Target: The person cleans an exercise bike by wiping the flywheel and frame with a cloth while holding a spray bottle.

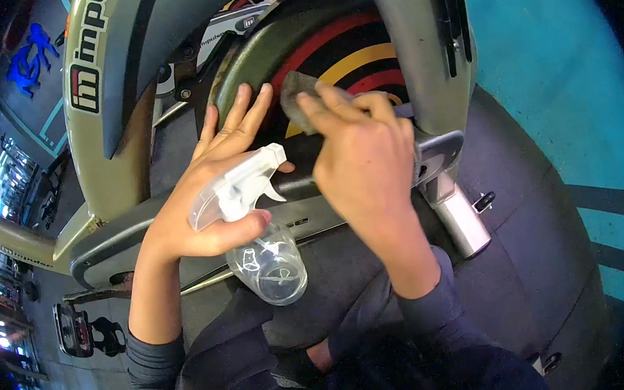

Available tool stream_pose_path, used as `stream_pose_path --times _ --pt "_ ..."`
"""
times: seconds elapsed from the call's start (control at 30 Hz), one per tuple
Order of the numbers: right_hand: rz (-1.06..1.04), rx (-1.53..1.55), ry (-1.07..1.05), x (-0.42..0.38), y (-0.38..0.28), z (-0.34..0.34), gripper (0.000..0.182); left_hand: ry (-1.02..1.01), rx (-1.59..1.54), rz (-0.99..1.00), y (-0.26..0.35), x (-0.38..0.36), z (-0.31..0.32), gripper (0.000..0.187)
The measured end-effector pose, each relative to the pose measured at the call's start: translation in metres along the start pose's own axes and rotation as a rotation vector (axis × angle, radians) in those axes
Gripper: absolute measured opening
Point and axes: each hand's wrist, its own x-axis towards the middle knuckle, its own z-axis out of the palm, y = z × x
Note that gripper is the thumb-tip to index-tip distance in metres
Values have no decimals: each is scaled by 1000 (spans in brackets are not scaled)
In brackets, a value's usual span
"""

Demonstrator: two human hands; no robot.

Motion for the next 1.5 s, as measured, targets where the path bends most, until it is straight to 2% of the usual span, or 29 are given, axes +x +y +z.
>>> stream_pose_path --times 0.07,0.2,0.3,0.37,0.4,0.53,0.6,0.67,0.8,0.9,1.03,1.1,1.13,1.2,1.23,1.27,1.37,1.5 --pt "7 -37 11 2 13 3 42 -20 -7 -19 -2 -1 0 68" --pt "64 -63 61 4 13 5 39 -15 0 -26 -1 0 0 68" --pt "73 -75 15 5 4 7 38 -14 -12 -11 -1 0 0 67" --pt "23 -161 12 5 -6 9 37 15 -9 10 -1 -1 0 55" --pt "22 -164 14 5 -10 9 37 17 -9 13 0 0 0 55" --pt "-40 -67 -57 3 -18 8 37 29 -12 -18 3 0 0 55" --pt "-75 57 -139 4 -13 1 31 34 1 -11 4 0 -1 55" --pt "-88 90 -87 1 -1 1 34 13 -5 0 3 -1 -2 55" --pt "-136 490 -71 -6 16 -10 42 -2 -8 4 5 -2 -4 52" --pt "-152 612 34 -20 26 -23 48 -13 -23 2 5 -4 -5 52" --pt "-131 781 93 -60 56 -30 46 -39 -34 -20 6 -3 -6 55" --pt "-17 1184 47 -78 74 -23 47 -49 -37 -22 5 -3 -6 55" --pt "-11 1184 56 -80 76 -25 47 -34 -44 -36 5 -3 -5 55" --pt "346 1530 82 -83 79 -29 47 -25 -49 -53 6 -3 -4 55" --pt "419 1621 70 -85 83 -28 45 -24 -35 -52 6 -3 -4 54" --pt "415 1627 74 -88 87 -26 45 -21 -19 -51 7 -3 -4 54" --pt "498 2055 141 -93 96 -21 48 -16 -1 -69 10 -3 -3 53" --pt "550 2155 126 -96 106 -20 52 -10 128 -64 14 -3 1 56"
